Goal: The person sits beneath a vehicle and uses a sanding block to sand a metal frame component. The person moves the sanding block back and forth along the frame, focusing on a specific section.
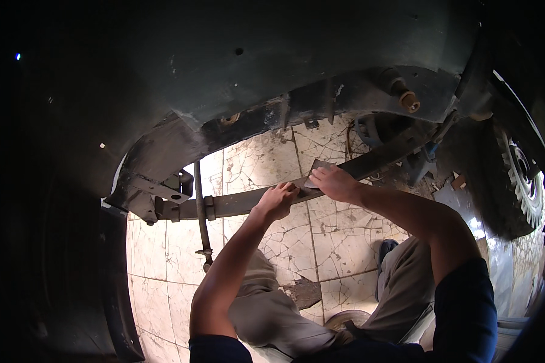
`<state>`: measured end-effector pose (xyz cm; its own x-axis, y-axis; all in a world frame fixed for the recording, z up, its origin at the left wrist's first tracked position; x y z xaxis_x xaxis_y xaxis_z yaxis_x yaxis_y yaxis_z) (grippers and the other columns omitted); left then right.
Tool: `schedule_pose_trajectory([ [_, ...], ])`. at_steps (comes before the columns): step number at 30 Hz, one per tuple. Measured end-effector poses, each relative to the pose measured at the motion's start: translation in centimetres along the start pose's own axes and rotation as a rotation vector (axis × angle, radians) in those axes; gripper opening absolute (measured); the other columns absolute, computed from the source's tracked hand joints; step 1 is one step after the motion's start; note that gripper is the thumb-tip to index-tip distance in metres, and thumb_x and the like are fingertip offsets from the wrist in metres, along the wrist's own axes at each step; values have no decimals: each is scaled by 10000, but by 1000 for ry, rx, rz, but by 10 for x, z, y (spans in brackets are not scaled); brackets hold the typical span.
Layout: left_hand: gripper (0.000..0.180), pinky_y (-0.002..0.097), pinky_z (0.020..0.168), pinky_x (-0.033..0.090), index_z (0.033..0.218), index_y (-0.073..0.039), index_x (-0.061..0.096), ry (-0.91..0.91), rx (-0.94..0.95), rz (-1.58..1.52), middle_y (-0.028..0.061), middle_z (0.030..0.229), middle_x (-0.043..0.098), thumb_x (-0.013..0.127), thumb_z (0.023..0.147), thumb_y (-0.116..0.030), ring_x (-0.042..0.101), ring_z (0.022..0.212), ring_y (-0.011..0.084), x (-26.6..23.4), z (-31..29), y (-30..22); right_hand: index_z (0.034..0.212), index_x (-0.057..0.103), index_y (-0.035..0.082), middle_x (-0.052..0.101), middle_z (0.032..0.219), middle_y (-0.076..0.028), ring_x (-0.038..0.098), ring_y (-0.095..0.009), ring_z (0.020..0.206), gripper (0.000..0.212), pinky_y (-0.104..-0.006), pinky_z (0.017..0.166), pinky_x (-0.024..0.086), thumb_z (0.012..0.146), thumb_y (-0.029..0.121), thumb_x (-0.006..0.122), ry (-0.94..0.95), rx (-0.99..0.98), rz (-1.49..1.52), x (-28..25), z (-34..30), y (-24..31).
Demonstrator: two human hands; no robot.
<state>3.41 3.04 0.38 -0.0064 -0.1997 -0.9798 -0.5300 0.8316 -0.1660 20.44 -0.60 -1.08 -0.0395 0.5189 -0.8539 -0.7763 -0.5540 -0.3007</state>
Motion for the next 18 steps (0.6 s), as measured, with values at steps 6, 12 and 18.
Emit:
schedule_pose_trajectory([
  [6, 488, 383, 930, 492, 1287, -48, 563, -30, 19, 0, 91, 1271, 560, 511, 810, 41, 539, 1165, 293, -5, -1, -2, 1034, 613, 84, 606, 1006, -46, 590, -184, 1002, 227, -393, 767, 482, 861, 221, 560, 381, 139, -18, 21, 1, -11],
  [12, 447, 393, 915, 495, 1264, -66, 587, -38, 30, -20, 77, 1234, 562, 520, 829, 12, 536, 1158, 278, -4, -2, 1, 1024, 612, 90, 597, 1002, -46, 591, -190, 1002, 215, -381, 787, 489, 853, 215, 572, 92, 21, 2, 1, -6, -4],
  [18, 519, 376, 921, 495, 1298, -38, 561, -17, 17, -7, 90, 1264, 566, 519, 790, 61, 541, 1153, 284, -7, -2, -2, 1111, 615, 76, 611, 1128, -74, 586, -208, 1048, 293, -393, 834, 494, 849, 206, 592, 150, 51, -6, -2, -9, -5],
])
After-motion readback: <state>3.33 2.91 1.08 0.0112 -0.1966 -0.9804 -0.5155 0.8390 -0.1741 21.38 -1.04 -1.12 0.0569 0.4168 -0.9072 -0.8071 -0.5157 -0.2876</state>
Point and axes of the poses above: each hand's wrist, its own z-axis towards the middle knuckle, its own x-axis out of the palm, y = z × x, the point moved 5 cm from there along z, towards the middle knuckle
